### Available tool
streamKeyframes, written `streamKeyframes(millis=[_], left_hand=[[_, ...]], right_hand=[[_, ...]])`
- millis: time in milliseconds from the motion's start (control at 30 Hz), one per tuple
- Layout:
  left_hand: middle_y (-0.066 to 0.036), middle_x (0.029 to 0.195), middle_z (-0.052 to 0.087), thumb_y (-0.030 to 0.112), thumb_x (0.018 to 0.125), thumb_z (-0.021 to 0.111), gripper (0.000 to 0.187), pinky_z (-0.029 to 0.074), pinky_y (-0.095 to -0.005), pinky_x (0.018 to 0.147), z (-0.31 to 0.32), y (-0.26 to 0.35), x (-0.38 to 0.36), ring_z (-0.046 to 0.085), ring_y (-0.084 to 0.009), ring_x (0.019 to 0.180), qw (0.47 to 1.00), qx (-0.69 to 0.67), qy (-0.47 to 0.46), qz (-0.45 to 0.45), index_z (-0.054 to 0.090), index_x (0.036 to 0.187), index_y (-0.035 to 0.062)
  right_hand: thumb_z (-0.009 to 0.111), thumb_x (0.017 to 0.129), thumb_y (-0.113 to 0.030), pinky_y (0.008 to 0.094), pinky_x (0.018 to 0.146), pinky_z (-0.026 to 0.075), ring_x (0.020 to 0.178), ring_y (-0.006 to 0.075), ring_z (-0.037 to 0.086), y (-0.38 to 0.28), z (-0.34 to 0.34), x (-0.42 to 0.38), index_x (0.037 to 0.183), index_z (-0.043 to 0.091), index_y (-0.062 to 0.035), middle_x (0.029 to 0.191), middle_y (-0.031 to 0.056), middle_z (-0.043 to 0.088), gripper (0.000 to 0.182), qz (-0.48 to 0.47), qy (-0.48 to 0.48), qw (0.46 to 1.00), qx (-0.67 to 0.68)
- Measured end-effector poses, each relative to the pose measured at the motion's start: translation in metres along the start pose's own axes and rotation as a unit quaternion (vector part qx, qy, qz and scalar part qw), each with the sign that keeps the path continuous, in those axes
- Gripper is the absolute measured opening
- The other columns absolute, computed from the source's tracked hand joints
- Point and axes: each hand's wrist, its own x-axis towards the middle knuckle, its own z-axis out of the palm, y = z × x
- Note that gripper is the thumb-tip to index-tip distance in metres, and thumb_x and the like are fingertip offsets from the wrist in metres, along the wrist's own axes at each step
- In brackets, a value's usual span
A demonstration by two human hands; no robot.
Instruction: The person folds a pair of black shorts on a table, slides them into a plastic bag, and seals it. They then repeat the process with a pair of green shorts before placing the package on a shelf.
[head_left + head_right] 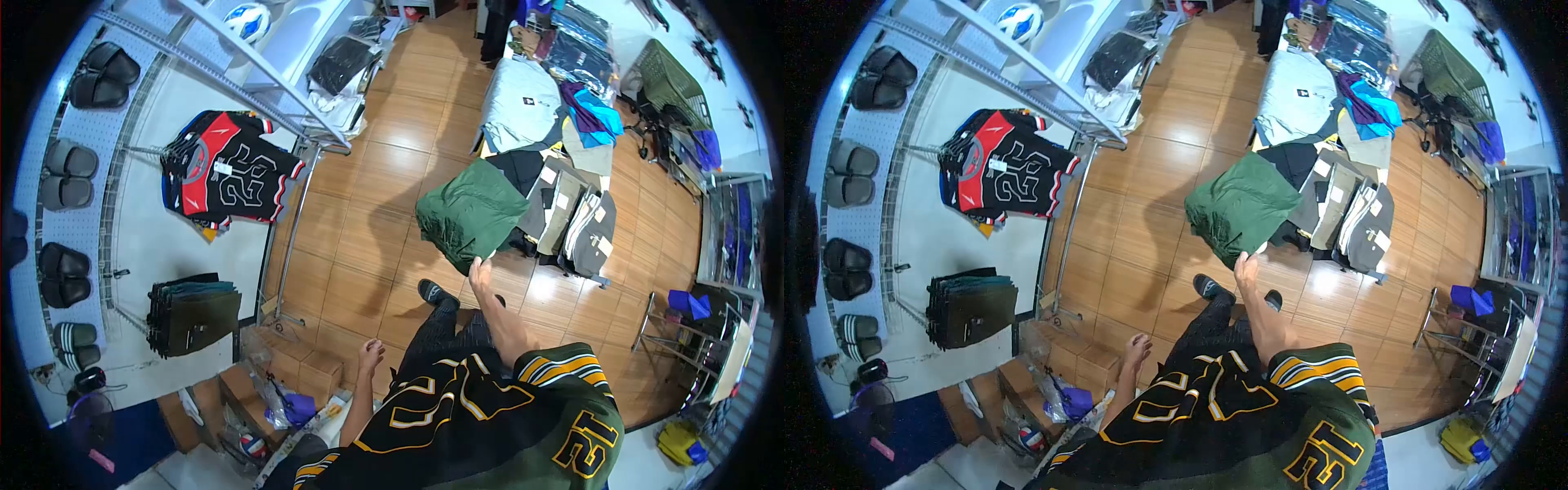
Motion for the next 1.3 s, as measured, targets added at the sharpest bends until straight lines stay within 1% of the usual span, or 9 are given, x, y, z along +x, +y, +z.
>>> streamKeyframes(millis=[100,267,433,633,767,900,1000,1133,1300], left_hand=[[-0.009,0.110,0.072,0.019,0.100,0.074,0.041,0.056,-0.0332,0.084,0.030,0.011,0.009,0.070,-0.0178,0.101,0.995,0.055,-0.020,0.081,0.063,0.137,0.0060],[-0.018,0.116,0.073,0.017,0.097,0.076,0.046,0.058,-0.0357,0.088,0.110,0.047,0.016,0.073,-0.0258,0.102,0.937,0.139,-0.050,0.317,0.059,0.136,-0.0023],[-0.028,0.135,0.062,0.020,0.083,0.087,0.075,0.050,-0.0479,0.108,0.241,0.133,-0.104,0.061,-0.0396,0.129,0.827,0.227,-0.030,0.513,0.052,0.146,-0.0005],[-0.025,0.134,0.061,0.012,0.081,0.084,0.069,0.048,-0.0514,0.109,0.380,0.153,-0.223,0.057,-0.0454,0.128,0.706,0.252,-0.092,0.656,0.055,0.143,-0.0002],[-0.026,0.120,0.072,-0.001,0.089,0.067,0.040,0.055,-0.0478,0.100,0.453,0.145,-0.282,0.069,-0.0450,0.113,0.693,0.226,-0.229,0.645,0.065,0.128,-0.0036],[-0.030,0.118,0.072,0.008,0.095,0.063,0.037,0.055,-0.0474,0.097,0.512,0.148,-0.349,0.070,-0.0466,0.114,0.608,0.293,-0.337,0.656,0.063,0.130,-0.0037],[-0.029,0.110,0.074,0.014,0.099,0.064,0.034,0.055,-0.0482,0.093,0.557,0.145,-0.407,0.070,-0.0485,0.108,0.547,0.359,-0.443,0.613,0.062,0.129,-0.0006],[-0.027,0.105,0.075,0.019,0.101,0.066,0.030,0.056,-0.0490,0.087,0.622,0.131,-0.475,0.072,-0.0463,0.103,0.444,0.440,-0.535,0.568,0.063,0.125,0.0011],[-0.026,0.101,0.075,0.022,0.101,0.067,0.031,0.056,-0.0487,0.083,0.703,0.091,-0.547,0.073,-0.0449,0.098,0.282,0.497,-0.626,0.531,0.064,0.123,0.0003]], right_hand=[[0.052,0.103,-0.027,0.0535,0.093,0.052,0.105,0.0533,0.067,-0.027,-0.023,-0.004,0.131,0.059,0.0063,0.110,0.0356,0.070,0.044,-0.014,-0.002,0.998,0.064],[0.045,0.105,-0.023,0.0443,0.090,0.051,0.097,0.0332,0.068,-0.096,-0.094,-0.008,0.122,0.062,0.0066,0.104,0.0233,0.073,0.038,-0.012,-0.027,0.994,0.105],[0.047,0.106,-0.021,0.0328,0.071,0.048,0.076,0.0137,0.054,-0.140,-0.191,-0.008,0.104,0.060,0.0000,0.085,0.0037,0.059,0.025,0.042,-0.074,0.969,0.231],[0.054,0.104,-0.016,0.0266,0.059,0.043,0.065,0.0068,0.048,-0.158,-0.346,-0.018,0.087,0.051,-0.0104,0.075,-0.0028,0.052,0.018,0.044,-0.100,0.924,0.367],[0.063,0.098,-0.004,0.0251,0.057,0.042,0.061,0.0077,0.052,-0.113,-0.444,-0.018,0.096,0.048,-0.0104,0.074,-0.0024,0.056,0.017,0.028,-0.010,0.924,0.382],[0.062,0.101,-0.003,0.0300,0.074,0.060,0.075,0.0127,0.068,-0.115,-0.562,-0.054,0.133,0.047,-0.0045,0.090,0.0068,0.070,0.035,-0.004,0.035,0.929,0.369],[0.060,0.102,-0.003,0.0311,0.082,0.060,0.088,0.0144,0.069,-0.067,-0.626,-0.069,0.146,0.050,-0.0036,0.102,0.0091,0.072,0.046,-0.001,0.016,0.928,0.373],[0.064,0.097,0.002,0.0335,0.097,0.058,0.118,0.0177,0.067,-0.066,-0.709,-0.137,0.148,0.051,0.0000,0.125,0.0125,0.069,0.052,-0.054,0.046,0.930,0.361],[0.072,0.092,0.010,0.0279,0.086,0.060,0.100,0.0131,0.071,-0.036,-0.757,-0.187,0.139,0.059,0.0023,0.111,0.0094,0.073,0.050,0.015,0.218,0.920,0.327]])
